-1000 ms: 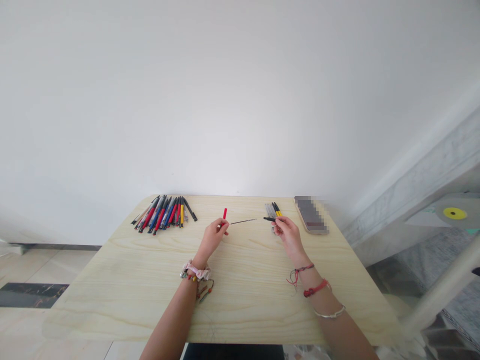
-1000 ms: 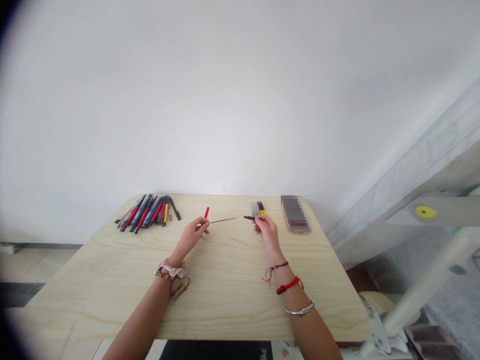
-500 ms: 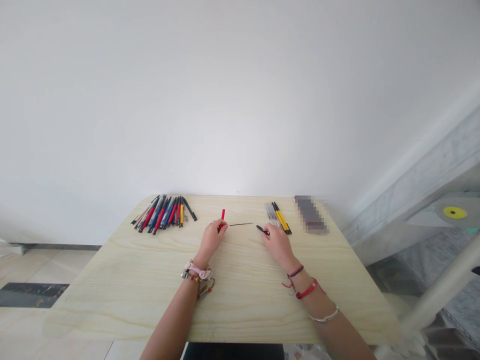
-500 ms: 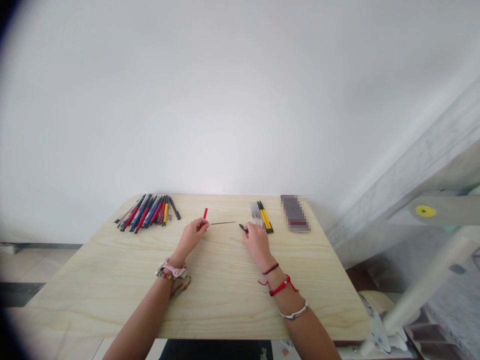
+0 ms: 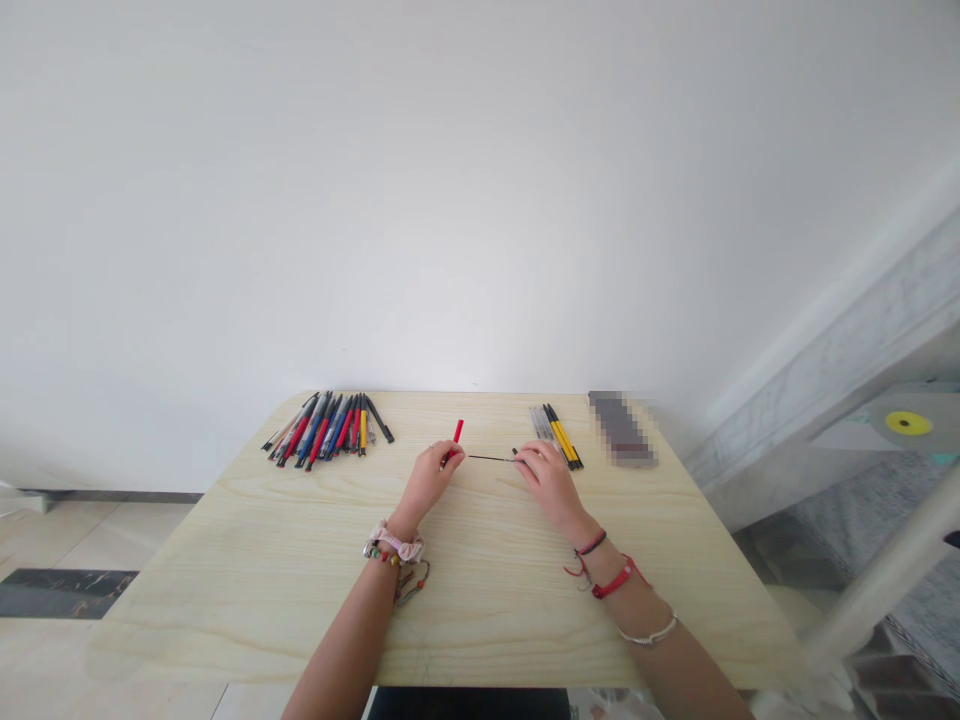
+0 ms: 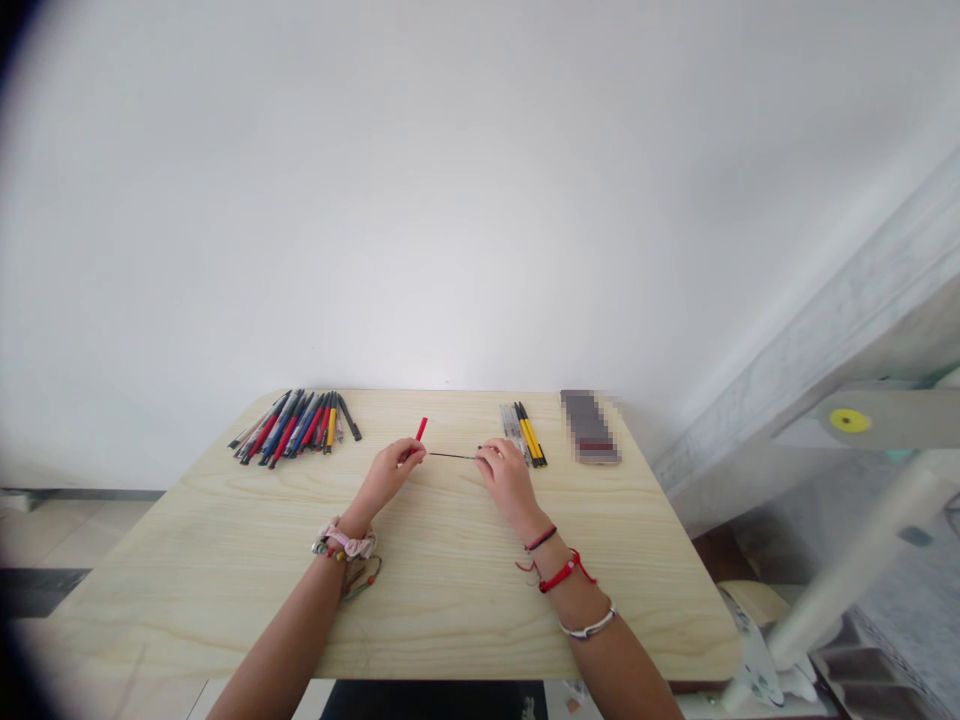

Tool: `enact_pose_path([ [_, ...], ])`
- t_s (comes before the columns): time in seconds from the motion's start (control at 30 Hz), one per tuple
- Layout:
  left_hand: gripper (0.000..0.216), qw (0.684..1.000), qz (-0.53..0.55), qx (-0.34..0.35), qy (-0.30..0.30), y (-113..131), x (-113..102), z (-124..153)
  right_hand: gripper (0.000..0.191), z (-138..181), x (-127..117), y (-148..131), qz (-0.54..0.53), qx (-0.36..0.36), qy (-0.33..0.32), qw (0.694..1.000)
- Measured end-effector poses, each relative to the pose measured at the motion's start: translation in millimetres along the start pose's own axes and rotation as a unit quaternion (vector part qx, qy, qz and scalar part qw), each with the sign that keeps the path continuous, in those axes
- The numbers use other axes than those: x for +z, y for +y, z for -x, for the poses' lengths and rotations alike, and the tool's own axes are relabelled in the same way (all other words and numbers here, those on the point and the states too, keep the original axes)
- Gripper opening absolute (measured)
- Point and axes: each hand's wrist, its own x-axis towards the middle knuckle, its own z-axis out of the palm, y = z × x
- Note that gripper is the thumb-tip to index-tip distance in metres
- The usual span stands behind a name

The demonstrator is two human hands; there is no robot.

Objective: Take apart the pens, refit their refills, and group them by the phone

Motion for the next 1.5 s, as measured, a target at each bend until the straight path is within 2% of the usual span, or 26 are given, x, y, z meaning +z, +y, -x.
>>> enact_pose_path([
  [0.3,0.017,0.998,-0.007,-0.053,0.035,-5.5,-2.5,-0.9,0.013,-0.3,-1.4,7.6,0.02,0.029,0.03,0.999],
  [0.47,0.018,0.996,-0.01,-0.075,0.044,-5.6,-2.7,-0.9,0.01,1.6,2.1,0.5,0.065,0.028,-0.011,0.997],
  [0.67,0.018,0.996,0.021,-0.077,0.024,-2.3,-2.6,0.2,0.008,4.4,7.1,-3.4,0.099,0.029,-0.057,0.993],
  [0.77,0.017,0.997,0.027,-0.076,0.016,-0.9,-1.6,0.7,0.005,3.0,4.8,-0.7,0.079,0.042,-0.029,0.996],
  [0.9,0.018,0.998,0.01,-0.058,-0.003,0.9,0.1,0.5,0.016,0.3,0.9,2.2,0.059,0.038,0.017,0.997],
  [1.13,0.019,0.999,-0.045,-0.016,-0.024,-0.6,2.6,-0.1,0.01,0.2,2.2,-0.8,0.057,0.0,-0.035,0.998],
  [1.5,0.025,0.985,-0.17,-0.01,-0.007,-4.8,1.7,4.2,0.009,1.9,0.6,-5.7,0.072,-0.03,-0.107,0.991],
])
